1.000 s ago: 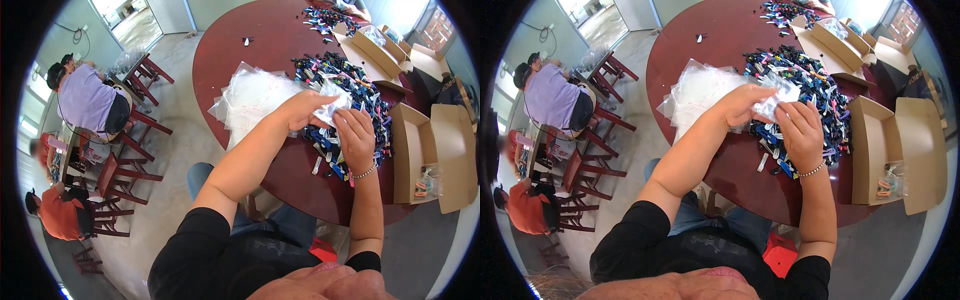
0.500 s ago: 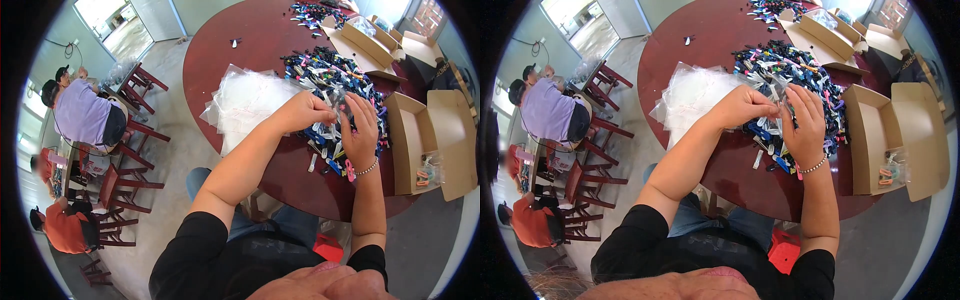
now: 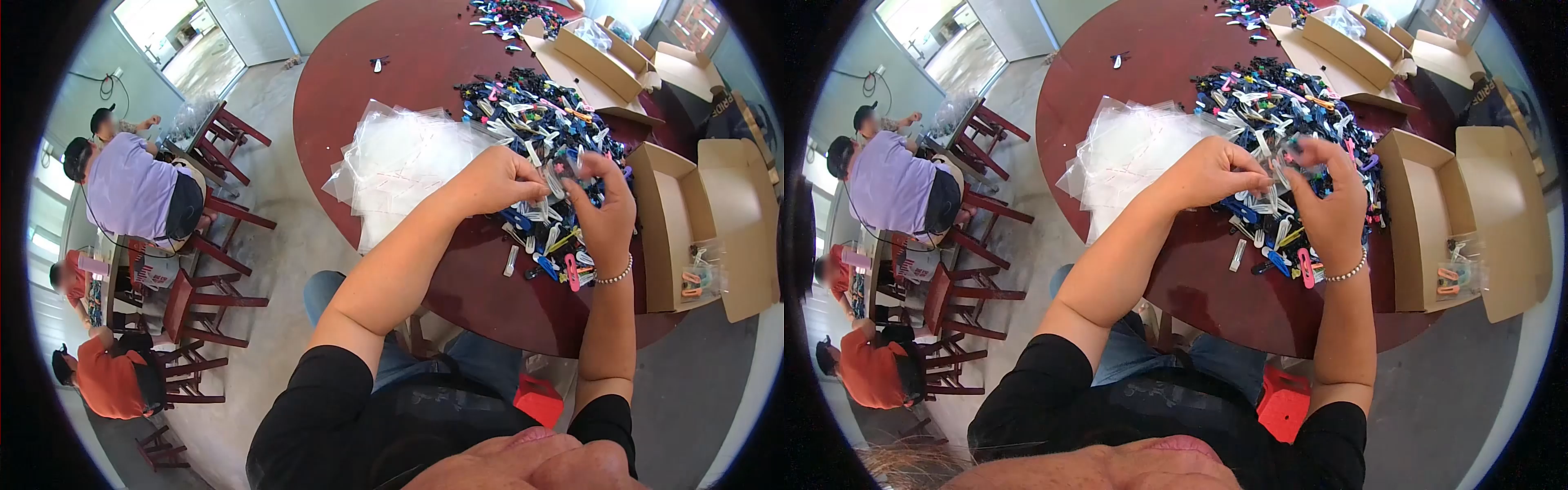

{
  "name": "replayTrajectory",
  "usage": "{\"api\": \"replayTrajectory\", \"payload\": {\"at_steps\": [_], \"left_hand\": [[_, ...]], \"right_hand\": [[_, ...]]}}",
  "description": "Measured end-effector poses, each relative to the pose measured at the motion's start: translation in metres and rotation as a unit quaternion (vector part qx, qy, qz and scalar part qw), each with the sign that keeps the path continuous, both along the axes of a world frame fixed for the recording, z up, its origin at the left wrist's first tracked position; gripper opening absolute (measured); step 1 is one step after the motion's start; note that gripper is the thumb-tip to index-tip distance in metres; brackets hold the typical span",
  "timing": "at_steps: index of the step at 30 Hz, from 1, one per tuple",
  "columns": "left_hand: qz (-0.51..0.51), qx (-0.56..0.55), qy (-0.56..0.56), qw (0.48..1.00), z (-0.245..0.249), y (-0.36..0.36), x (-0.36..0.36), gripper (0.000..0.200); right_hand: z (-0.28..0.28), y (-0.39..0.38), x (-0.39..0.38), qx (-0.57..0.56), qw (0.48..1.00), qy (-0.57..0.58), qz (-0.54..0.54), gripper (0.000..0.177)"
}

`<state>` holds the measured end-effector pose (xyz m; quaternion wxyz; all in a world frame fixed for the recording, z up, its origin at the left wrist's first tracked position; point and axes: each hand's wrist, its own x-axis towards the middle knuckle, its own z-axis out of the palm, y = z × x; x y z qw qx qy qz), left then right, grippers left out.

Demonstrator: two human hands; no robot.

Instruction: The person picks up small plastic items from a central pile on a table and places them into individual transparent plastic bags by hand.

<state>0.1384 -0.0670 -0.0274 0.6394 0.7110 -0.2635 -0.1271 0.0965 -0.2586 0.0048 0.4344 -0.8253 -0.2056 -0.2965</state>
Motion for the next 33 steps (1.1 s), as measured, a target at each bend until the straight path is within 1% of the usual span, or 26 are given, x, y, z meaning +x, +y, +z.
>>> {"api": "replayTrajectory", "payload": {"at_steps": [1, 3, 5, 7, 9, 10, 12, 13, 16, 19, 20, 22, 23, 25, 29, 31, 32, 33], "left_hand": [[0.011, 0.014, -0.005, 1.000, 0.000, 0.000, 0.000, 0.012], [0.022, 0.013, -0.007, 1.000, -0.001, -0.001, -0.001, 0.011], [0.032, 0.014, -0.009, 0.999, 0.000, -0.001, -0.002, 0.011], [0.046, 0.049, -0.064, 0.996, 0.002, -0.001, -0.003, 0.011], [0.051, 0.057, -0.077, 0.994, 0.001, -0.002, -0.003, 0.011], [0.056, 0.065, -0.089, 0.992, 0.000, -0.002, -0.002, 0.011], [0.057, 0.052, -0.113, 0.991, -0.002, -0.002, -0.002, 0.011], [0.057, 0.040, -0.135, 0.988, -0.003, -0.002, -0.002, 0.011], [0.079, 0.062, -0.127, 0.987, -0.002, -0.003, -0.002, 0.012], [0.095, 0.094, -0.154, 0.979, 0.001, -0.002, -0.004, 0.012], [0.095, 0.094, -0.154, 0.979, 0.002, -0.002, -0.004, 0.012], [0.111, 0.126, -0.199, 0.965, 0.002, -0.002, -0.003, 0.011], [0.110, 0.126, -0.199, 0.966, 0.001, -0.002, -0.003, 0.011], [0.114, 0.132, -0.258, 0.950, -0.003, -0.002, -0.001, 0.010], [0.113, 0.122, -0.289, 0.943, -0.007, -0.002, 0.002, 0.010], [0.135, 0.139, -0.283, 0.939, -0.007, -0.001, 0.001, 0.009], [0.136, 0.139, -0.283, 0.939, -0.005, -0.001, 0.001, 0.009], [0.151, 0.159, -0.294, 0.930, -0.004, -0.001, 0.000, 0.010]], "right_hand": [[0.002, -0.003, -0.001, -0.001, 1.000, 0.000, 0.001, 0.026], [0.006, -0.007, -0.003, -0.082, 0.996, 0.017, 0.030, 0.015], [0.008, -0.005, -0.004, -0.102, 0.994, 0.011, 0.036, 0.011], [0.010, -0.003, -0.005, -0.122, 0.992, 0.006, 0.041, 0.008], [0.013, -0.002, -0.006, -0.193, 0.979, -0.067, 0.027, 0.004], [0.013, -0.003, -0.006, -0.193, 0.978, -0.069, 0.027, 0.004], [0.014, -0.003, -0.005, -0.221, 0.968, -0.117, -0.019, 0.002], [0.015, -0.004, -0.005, -0.221, 0.968, -0.118, -0.019, 0.002], [0.015, -0.006, -0.005, -0.189, 0.975, -0.116, -0.021, 0.006], [0.014, -0.005, -0.010, -0.174, 0.984, -0.025, 0.017, 0.013], [0.012, -0.004, -0.009, -0.173, 0.984, -0.024, 0.016, 0.013], [0.008, -0.003, -0.008, -0.188, 0.982, -0.015, 0.014, 0.020], [0.009, -0.002, -0.009, -0.189, 0.982, -0.015, 0.014, 0.020], [0.011, 0.000, -0.010, -0.192, 0.981, 0.002, -0.010, 0.020], [0.019, -0.005, -0.010, -0.189, 0.982, -0.021, 0.012, 0.015], [0.027, -0.006, -0.015, -0.147, 0.988, -0.039, 0.007, 0.012], [0.027, -0.009, -0.014, -0.164, 0.984, -0.070, 0.014, 0.013], [0.027, -0.010, -0.015, -0.163, 0.984, -0.070, 0.013, 0.013]]}}
